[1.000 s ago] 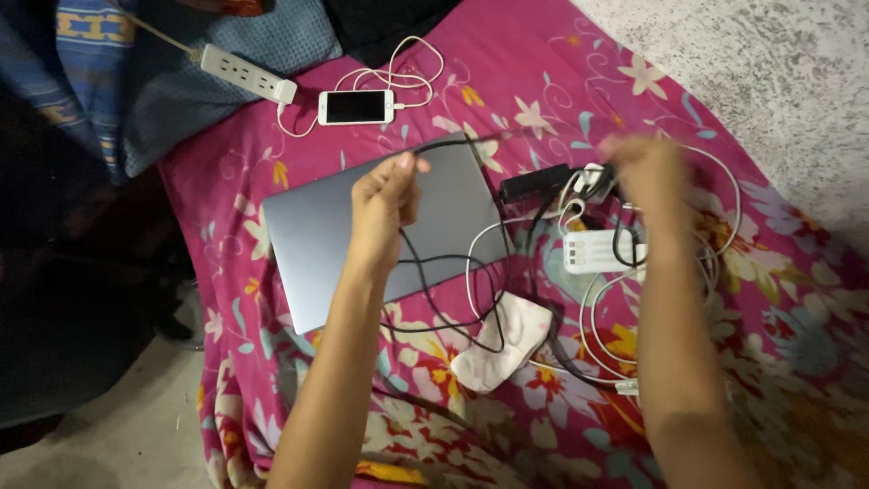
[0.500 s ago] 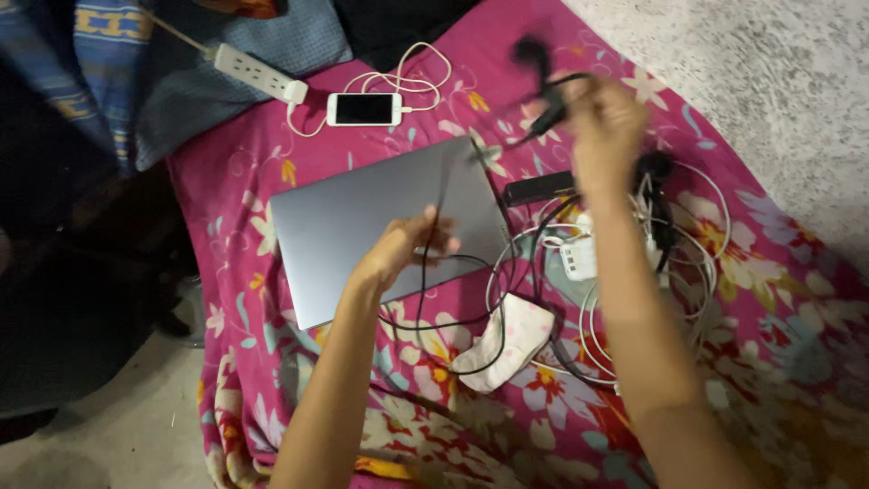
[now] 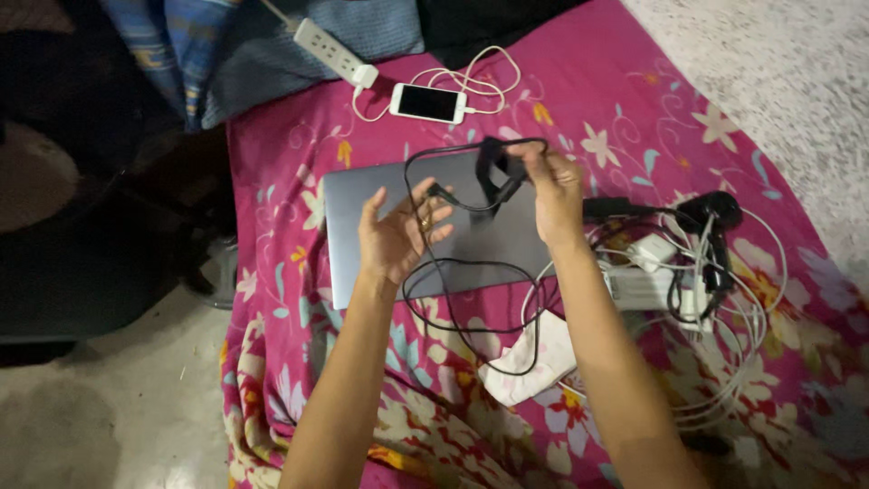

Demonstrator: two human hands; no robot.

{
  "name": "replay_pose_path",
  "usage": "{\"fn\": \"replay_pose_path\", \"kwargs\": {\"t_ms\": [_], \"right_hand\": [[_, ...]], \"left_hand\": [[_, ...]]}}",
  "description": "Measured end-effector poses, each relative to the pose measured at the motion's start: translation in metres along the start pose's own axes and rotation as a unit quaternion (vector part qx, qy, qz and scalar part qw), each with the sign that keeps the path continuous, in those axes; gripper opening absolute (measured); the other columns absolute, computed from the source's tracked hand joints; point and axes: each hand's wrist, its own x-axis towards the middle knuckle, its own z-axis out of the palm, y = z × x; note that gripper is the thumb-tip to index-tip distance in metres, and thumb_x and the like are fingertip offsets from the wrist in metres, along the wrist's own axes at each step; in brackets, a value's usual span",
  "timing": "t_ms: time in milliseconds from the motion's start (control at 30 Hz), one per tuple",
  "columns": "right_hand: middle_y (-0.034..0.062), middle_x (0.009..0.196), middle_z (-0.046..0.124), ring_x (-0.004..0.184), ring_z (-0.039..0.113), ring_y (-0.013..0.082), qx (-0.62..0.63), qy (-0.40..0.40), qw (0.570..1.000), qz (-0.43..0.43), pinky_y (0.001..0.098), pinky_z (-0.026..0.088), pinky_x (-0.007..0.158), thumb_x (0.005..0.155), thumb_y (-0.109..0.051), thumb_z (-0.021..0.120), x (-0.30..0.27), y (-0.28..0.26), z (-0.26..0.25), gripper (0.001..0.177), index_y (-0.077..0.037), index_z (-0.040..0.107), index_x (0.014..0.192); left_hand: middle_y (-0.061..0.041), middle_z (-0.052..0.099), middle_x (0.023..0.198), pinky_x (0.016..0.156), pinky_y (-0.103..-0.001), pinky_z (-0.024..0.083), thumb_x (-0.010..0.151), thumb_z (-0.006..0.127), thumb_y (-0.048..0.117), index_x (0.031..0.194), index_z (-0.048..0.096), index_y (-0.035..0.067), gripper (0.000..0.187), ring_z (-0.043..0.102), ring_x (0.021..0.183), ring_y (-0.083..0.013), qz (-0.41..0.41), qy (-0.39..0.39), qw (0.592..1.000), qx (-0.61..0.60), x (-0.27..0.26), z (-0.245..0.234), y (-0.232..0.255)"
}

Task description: The person wipes a smartphone and a laptop with a white cloth, then connects both devices to chargers. The smartphone is cleaned first, followed by the laptop lid and screen. Both devices are then plugged into a power strip.

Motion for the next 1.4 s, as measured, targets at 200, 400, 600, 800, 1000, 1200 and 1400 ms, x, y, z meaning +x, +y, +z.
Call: {"fn": "replay_pose_path", "kwargs": {"t_ms": [200,400,600,800,1000,1200,1400], "right_hand": [[0.0041,0.114,0.077,0.065,0.052,0.0089,-0.09,-0.067,0.988,0.107,0.0213,0.042,0.055,0.099,-0.012,0.074,0.016,0.06,0.012,0.014,0.001,0.076,0.095],[0.014,0.103,0.072,0.105,0.079,0.0243,0.148,-0.17,0.936,0.271,0.0297,0.064,0.083,0.1,0.0,0.064,0.029,0.101,0.022,0.008,0.002,0.071,0.097],[0.0168,0.11,0.074,0.061,0.065,0.0175,0.268,-0.174,0.874,0.365,0.0273,0.055,0.055,0.099,-0.03,0.048,0.055,0.069,0.054,0.036,-0.002,0.069,0.109],[0.009,0.102,0.074,0.062,0.053,0.0042,-0.201,-0.308,0.87,0.328,0.0222,0.039,0.051,0.082,-0.003,0.077,0.135,0.022,0.041,0.049,-0.007,0.067,0.13],[0.0088,0.101,0.08,0.081,0.071,0.0291,-0.73,-0.1,0.676,-0.013,0.0431,0.056,0.071,0.097,-0.024,0.08,0.214,0.046,-0.014,0.01,-0.025,0.086,0.103],[0.0196,0.098,0.077,0.092,0.071,0.0355,-0.853,-0.112,0.5,0.099,0.0502,0.054,0.079,0.072,-0.069,0.091,0.222,0.105,-0.014,0.067,-0.009,0.083,0.1],[0.0125,0.094,0.077,0.086,0.073,0.0323,-0.619,-0.181,0.762,0.049,0.046,0.056,0.077,0.086,-0.036,0.08,0.118,0.154,0.08,0.023,-0.016,0.082,0.098]], "left_hand": [[-0.023,0.061,0.142,0.096,-0.035,0.057,0.103,0.053,0.024,0.145,0.049,-0.005,0.052,0.068,0.121,-0.0318,0.077,0.125,0.982,0.117,-0.002,-0.047,0.027],[-0.021,0.065,0.137,0.092,-0.035,0.06,0.091,0.062,-0.003,0.14,0.053,-0.006,0.051,0.071,0.116,-0.0332,0.168,0.182,0.942,0.225,-0.028,-0.058,0.077],[-0.02,0.077,0.111,0.091,-0.031,0.06,0.086,0.057,-0.013,0.124,0.068,-0.011,0.04,0.077,0.104,-0.0246,0.155,0.179,0.807,0.542,-0.027,-0.068,0.117],[-0.012,0.079,0.096,0.078,-0.025,0.057,0.088,0.061,-0.01,0.119,0.071,-0.009,0.033,0.076,0.092,-0.0157,0.158,0.239,0.734,0.615,-0.025,-0.11,0.14],[-0.007,0.078,0.089,0.061,-0.021,0.053,0.09,0.066,-0.003,0.118,0.072,-0.004,0.028,0.072,0.077,-0.0078,0.172,0.31,0.77,0.531,-0.024,-0.158,0.151],[-0.009,0.071,0.081,0.048,-0.023,0.037,0.095,0.069,0.0,0.119,0.077,-0.006,0.026,0.054,0.055,-0.0109,0.133,0.336,0.852,0.379,-0.007,-0.181,0.138],[-0.01,0.076,0.098,0.063,-0.022,0.059,0.095,0.065,0.0,0.125,0.069,-0.003,0.031,0.068,0.071,-0.0117,0.198,0.424,0.878,0.101,0.029,-0.209,0.123]]}}
